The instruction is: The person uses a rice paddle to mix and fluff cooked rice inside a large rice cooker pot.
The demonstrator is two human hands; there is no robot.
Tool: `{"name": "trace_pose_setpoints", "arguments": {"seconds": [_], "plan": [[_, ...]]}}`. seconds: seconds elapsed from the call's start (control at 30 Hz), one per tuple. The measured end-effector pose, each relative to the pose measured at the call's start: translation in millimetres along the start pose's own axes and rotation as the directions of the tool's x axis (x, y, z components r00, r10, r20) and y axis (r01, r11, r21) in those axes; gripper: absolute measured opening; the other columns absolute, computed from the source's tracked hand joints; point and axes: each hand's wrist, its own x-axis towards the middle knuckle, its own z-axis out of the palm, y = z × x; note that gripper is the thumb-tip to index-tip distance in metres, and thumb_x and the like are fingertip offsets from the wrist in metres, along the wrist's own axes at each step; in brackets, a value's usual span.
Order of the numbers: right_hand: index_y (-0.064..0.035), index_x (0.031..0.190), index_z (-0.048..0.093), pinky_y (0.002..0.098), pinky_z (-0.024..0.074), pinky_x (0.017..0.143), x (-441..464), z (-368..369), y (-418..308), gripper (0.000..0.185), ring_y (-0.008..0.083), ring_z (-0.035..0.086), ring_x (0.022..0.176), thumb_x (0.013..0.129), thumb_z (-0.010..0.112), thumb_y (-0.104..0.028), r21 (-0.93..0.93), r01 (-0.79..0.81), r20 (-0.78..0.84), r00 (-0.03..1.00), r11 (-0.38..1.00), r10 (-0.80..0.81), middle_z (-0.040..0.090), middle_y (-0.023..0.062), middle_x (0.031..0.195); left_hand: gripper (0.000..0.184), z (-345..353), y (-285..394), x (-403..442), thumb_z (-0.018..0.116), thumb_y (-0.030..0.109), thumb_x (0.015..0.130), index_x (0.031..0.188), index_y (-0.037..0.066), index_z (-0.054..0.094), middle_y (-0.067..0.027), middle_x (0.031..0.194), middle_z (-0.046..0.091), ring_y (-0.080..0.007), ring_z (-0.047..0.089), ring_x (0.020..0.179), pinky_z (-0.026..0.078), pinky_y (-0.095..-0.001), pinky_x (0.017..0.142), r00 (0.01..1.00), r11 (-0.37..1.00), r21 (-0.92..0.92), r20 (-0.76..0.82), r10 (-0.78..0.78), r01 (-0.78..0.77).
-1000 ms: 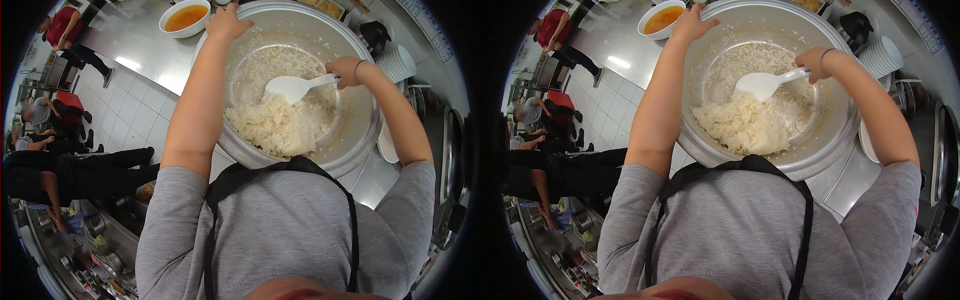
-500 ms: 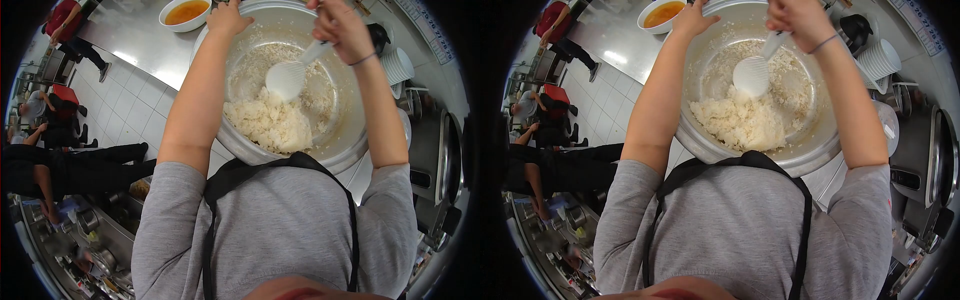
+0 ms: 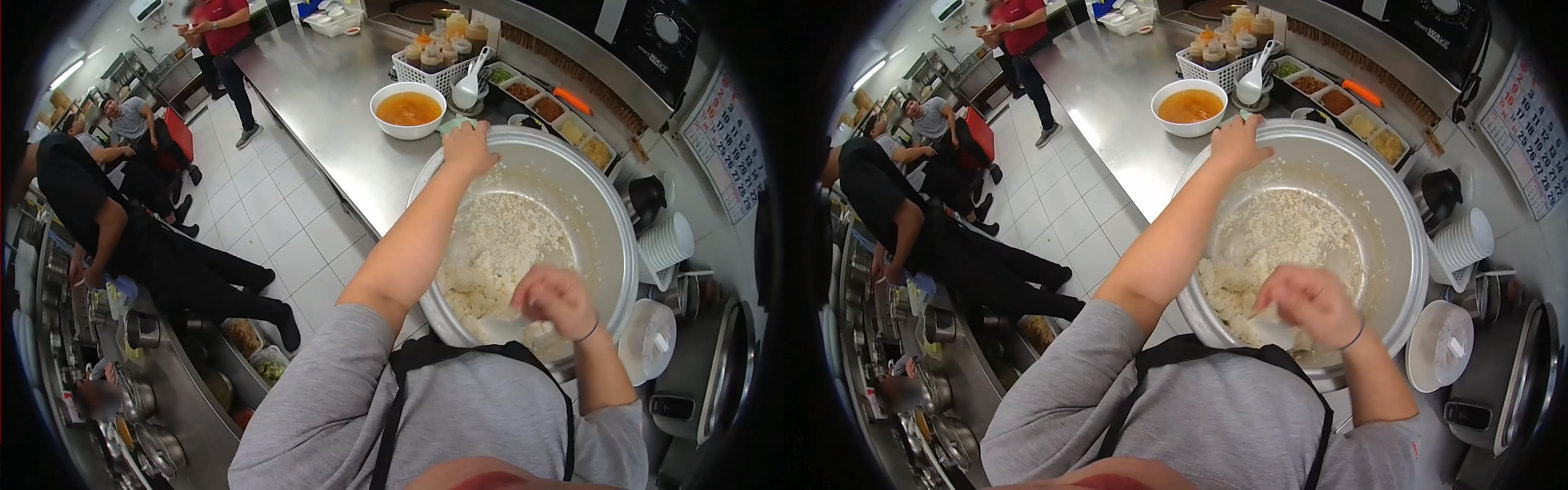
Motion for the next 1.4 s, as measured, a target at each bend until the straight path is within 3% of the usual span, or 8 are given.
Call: {"name": "trace_pose_setpoints", "arguments": {"seconds": [0.23, 0.33, 0.67, 0.83, 0.93, 1.13, 1.23, 1.4], "plan": [[-0.0007, 0.079, 0.059, 0.0184, 0.0302, 0.043, -35, -16, -28, 0.032, 0.0047, 0.042, 0.046, 0.090, 0.046, -0.027, -0.089, 0.332, -0.194, 0.919, 0.939, -0.344, 0.052, 0.0033, 0.062, 0.070, 0, 0, 2, 0.066, 0.045, 0.068, 0.127, 0.018, 0.041, -0.0121, 0.115, 0.049, -0.0290, 0.047, 0.109, 0.037, -0.0412, 0.089, 1.000, 1.000, 0.005, -0.012, 0.025, -0.025], [-0.0021, 0.082, 0.061, 0.0228, 0.0369, 0.047, -30, 4, -4, 0.020, 0.0091, 0.050, 0.050, 0.088, 0.049, -0.017, -0.213, 0.036, -0.190, 0.979, 0.976, -0.078, 0.056, 0.0030, 0.061, 0.069, -3, 1, 3, 0.066, 0.045, 0.068, 0.127, 0.018, 0.041, -0.0122, 0.116, 0.049, -0.0289, 0.047, 0.109, 0.037, -0.0411, 0.089, 1.000, 1.000, 0.021, -0.016, 0.019, -0.019], [-0.0047, 0.081, 0.058, 0.0294, 0.0444, 0.057, -7, 38, 27, 0.016, 0.0227, 0.058, 0.062, 0.088, 0.048, -0.015, -0.483, 0.158, 0.108, 0.987, 0.861, -0.120, 0.059, 0.0115, 0.072, 0.068, 2, -2, -1, 0.067, 0.043, 0.068, 0.126, 0.019, 0.042, -0.0119, 0.115, 0.049, -0.0286, 0.048, 0.108, 0.038, -0.0406, 0.088, 0.997, 0.998, 0.039, -0.068, 0.046, -0.043], [-0.0055, 0.083, 0.057, 0.0218, 0.0345, 0.043, 17, -14, 30, 0.027, 0.0071, 0.042, 0.045, 0.093, 0.040, -0.024, -0.160, -0.073, -0.245, 0.969, 0.984, 0.032, 0.043, -0.0010, 0.052, 0.067, 4, -4, -2, 0.067, 0.043, 0.068, 0.125, 0.018, 0.043, -0.0124, 0.113, 0.050, -0.0288, 0.049, 0.106, 0.039, -0.0417, 0.087, 0.994, 0.996, 0.058, -0.087, 0.070, -0.065], [-0.0043, 0.083, 0.057, 0.0180, 0.0273, 0.040, 19, -31, 7, 0.030, 0.0033, 0.034, 0.041, 0.094, 0.038, -0.025, 0.174, 0.047, -0.372, 0.928, 0.984, 0.021, 0.037, -0.0044, 0.048, 0.066, 3, -2, -1, 0.067, 0.042, 0.068, 0.124, 0.018, 0.043, -0.0123, 0.112, 0.050, -0.0289, 0.049, 0.105, 0.039, -0.0420, 0.086, 0.993, 0.995, 0.079, -0.099, 0.064, -0.056], [-0.0027, 0.082, 0.058, 0.0174, 0.0269, 0.042, -4, 8, -51, 0.027, 0.0019, 0.036, 0.045, 0.092, 0.041, -0.020, -0.279, 0.221, -0.275, 0.914, 0.935, -0.298, 0.048, -0.0012, 0.061, 0.065, 4, -3, 1, 0.067, 0.043, 0.068, 0.124, 0.018, 0.043, -0.0122, 0.113, 0.050, -0.0291, 0.050, 0.105, 0.038, -0.0421, 0.087, 0.996, 0.998, 0.038, -0.076, 0.043, -0.040], [-0.0012, 0.082, 0.058, 0.0236, 0.0417, 0.059, 13, 9, 23, 0.024, 0.0102, 0.051, 0.061, 0.091, 0.043, -0.017, -0.309, -0.072, -0.171, 0.985, 0.948, 0.019, 0.056, 0.0040, 0.071, 0.065, 2, -2, 1, 0.067, 0.042, 0.068, 0.124, 0.018, 0.044, -0.0122, 0.112, 0.050, -0.0290, 0.050, 0.105, 0.038, -0.0420, 0.087, 0.995, 0.999, 0.019, -0.085, 0.046, -0.045], [-0.0007, 0.082, 0.058, 0.0253, 0.0428, 0.066, 3, 26, 19, 0.023, 0.0129, 0.053, 0.068, 0.091, 0.045, -0.018, -0.345, 0.025, 0.068, 0.998, 0.938, -0.001, 0.058, 0.0051, 0.073, 0.065, 1, -2, 1, 0.067, 0.042, 0.068, 0.124, 0.018, 0.044, -0.0120, 0.113, 0.050, -0.0288, 0.050, 0.105, 0.038, -0.0418, 0.088, 0.995, 0.998, 0.025, -0.082, 0.052, -0.050]]}}
